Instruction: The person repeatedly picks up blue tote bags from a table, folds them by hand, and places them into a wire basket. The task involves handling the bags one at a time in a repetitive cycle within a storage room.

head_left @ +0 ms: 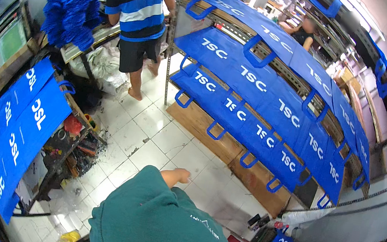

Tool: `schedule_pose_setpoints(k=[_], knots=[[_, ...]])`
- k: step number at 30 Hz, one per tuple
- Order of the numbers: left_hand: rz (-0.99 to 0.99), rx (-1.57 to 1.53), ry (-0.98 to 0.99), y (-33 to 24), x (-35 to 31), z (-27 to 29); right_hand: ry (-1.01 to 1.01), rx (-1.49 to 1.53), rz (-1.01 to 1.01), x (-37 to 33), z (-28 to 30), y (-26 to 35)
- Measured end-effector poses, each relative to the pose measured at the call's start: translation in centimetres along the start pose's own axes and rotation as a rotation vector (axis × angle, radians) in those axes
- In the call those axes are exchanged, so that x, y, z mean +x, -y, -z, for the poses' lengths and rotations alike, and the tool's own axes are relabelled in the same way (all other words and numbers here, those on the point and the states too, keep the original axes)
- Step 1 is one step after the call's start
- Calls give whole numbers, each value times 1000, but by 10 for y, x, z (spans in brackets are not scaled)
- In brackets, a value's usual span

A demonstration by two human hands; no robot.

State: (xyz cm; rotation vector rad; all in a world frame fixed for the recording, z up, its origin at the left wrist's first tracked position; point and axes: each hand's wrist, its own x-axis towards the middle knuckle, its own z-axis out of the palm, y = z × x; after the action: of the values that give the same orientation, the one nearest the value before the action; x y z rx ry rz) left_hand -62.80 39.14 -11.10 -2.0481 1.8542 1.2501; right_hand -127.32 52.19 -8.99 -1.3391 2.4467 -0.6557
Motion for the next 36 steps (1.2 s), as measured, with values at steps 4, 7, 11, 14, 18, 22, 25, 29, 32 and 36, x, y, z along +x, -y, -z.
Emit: schedule_pose_setpoints(k=[4, 7, 11, 14, 18, 22, 25, 29, 32, 36], knots=[[189, 165, 58, 117, 8, -46, -118, 244, -82, -63, 38, 82], [33, 408, 276, 168, 38, -64, -239, 290, -163, -99, 38, 72], [-192, 313, 280, 185, 66, -78, -428, 218, -438, -149, 69, 91], [-200, 181, 400, 119, 93, -65, -455, 209, -726, -217, 87, 59], [-302, 330, 306, 2, 134, -47, -560, 235, -946, -314, 89, 28], [-330, -14, 191, -97, 171, -65, -679, 436, -1177, -427, 51, -27], [-635, -272, -64, -201, 102, -88, -562, 358, -1320, -512, 13, -59], [-882, -507, -395, -341, -34, -116, -53, 172, -1278, -596, -13, -93], [-1135, -361, -378, -405, -105, -167, 396, 53, -1216, -637, -12, -128], [-1232, -116, -188, -456, -192, -239, 68, 124, -1036, -664, 20, -212]])
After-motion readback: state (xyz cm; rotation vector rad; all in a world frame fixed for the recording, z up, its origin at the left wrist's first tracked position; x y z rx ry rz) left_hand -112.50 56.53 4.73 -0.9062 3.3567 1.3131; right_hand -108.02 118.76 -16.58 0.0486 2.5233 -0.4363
